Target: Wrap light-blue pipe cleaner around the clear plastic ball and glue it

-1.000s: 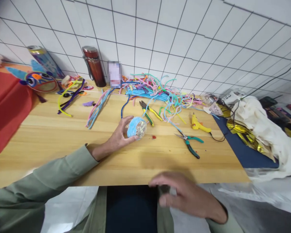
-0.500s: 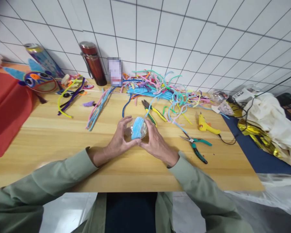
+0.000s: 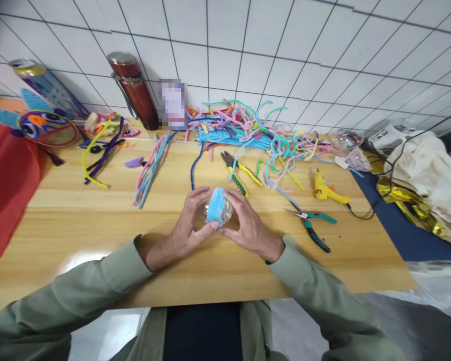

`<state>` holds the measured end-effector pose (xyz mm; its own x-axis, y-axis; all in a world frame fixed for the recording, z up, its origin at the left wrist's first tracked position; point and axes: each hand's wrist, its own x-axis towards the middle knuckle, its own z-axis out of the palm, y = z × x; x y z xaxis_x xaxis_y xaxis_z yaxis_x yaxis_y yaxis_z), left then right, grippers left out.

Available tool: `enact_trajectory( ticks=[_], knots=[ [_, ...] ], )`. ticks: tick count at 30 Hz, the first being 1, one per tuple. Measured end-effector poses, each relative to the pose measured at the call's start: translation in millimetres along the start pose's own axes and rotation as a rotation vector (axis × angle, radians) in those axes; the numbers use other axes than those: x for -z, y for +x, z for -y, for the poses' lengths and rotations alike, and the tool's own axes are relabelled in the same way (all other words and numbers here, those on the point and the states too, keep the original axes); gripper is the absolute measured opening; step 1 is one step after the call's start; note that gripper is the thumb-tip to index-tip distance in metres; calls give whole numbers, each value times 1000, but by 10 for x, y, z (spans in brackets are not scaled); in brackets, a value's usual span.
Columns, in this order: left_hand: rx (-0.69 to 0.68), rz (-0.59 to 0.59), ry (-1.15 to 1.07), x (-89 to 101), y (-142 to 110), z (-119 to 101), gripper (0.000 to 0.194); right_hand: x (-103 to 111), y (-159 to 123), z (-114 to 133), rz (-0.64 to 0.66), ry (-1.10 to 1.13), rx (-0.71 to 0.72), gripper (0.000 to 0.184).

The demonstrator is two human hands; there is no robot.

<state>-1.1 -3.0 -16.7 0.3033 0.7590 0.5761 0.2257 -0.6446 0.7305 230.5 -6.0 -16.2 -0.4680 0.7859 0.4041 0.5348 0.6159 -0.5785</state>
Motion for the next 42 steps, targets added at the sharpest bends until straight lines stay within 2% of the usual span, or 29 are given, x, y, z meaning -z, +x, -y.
enact_trajectory(
  ticks=[5, 9, 11, 14, 16, 19, 21, 23, 26, 28, 31, 36, 42],
  knots=[
    [42, -27, -67, 9, -20, -3, 55, 12, 8, 65, 1, 43, 0, 97],
    [115, -37, -68, 30, -20, 23, 60, -1, 26, 95, 65, 69, 3, 106],
    [107, -18, -30, 45, 1, 23, 61, -11, 38, 101, 78, 45, 44, 108],
    [53, 24, 29, 60, 38, 15, 52, 61, 34, 141, 85, -15, 78, 109],
    [26, 16, 61, 59, 53, 23, 47, 218, -23, 168, 102, -72, 45, 103],
    [-3, -42, 87, 38, 59, 62, 45, 632, -263, 82, 67, -212, -57, 78],
    [-13, -68, 86, 19, 58, 89, 47, 974, -527, -114, 1, -334, -127, 69],
    [-13, -68, 80, 7, 54, 103, 47, 1281, -835, -398, 1, -431, -208, 69],
    [-20, -42, 86, 10, 50, 99, 47, 1536, -1262, -812, 2, -558, -288, 73],
    [-32, -30, 100, 20, 48, 91, 46, 1552, -1469, -977, 3, -605, -331, 74],
    [-49, -21, 110, 37, 47, 90, 46, 1466, -1632, -1042, -15, -655, -329, 69],
    [-66, -3, 115, 53, 40, 97, 50, 1400, -1648, -1030, -91, -711, -292, 52],
    [-61, 6, 102, 66, 36, 73, 51, 1536, -1663, -1100, -78, -692, -275, 44]
  ],
)
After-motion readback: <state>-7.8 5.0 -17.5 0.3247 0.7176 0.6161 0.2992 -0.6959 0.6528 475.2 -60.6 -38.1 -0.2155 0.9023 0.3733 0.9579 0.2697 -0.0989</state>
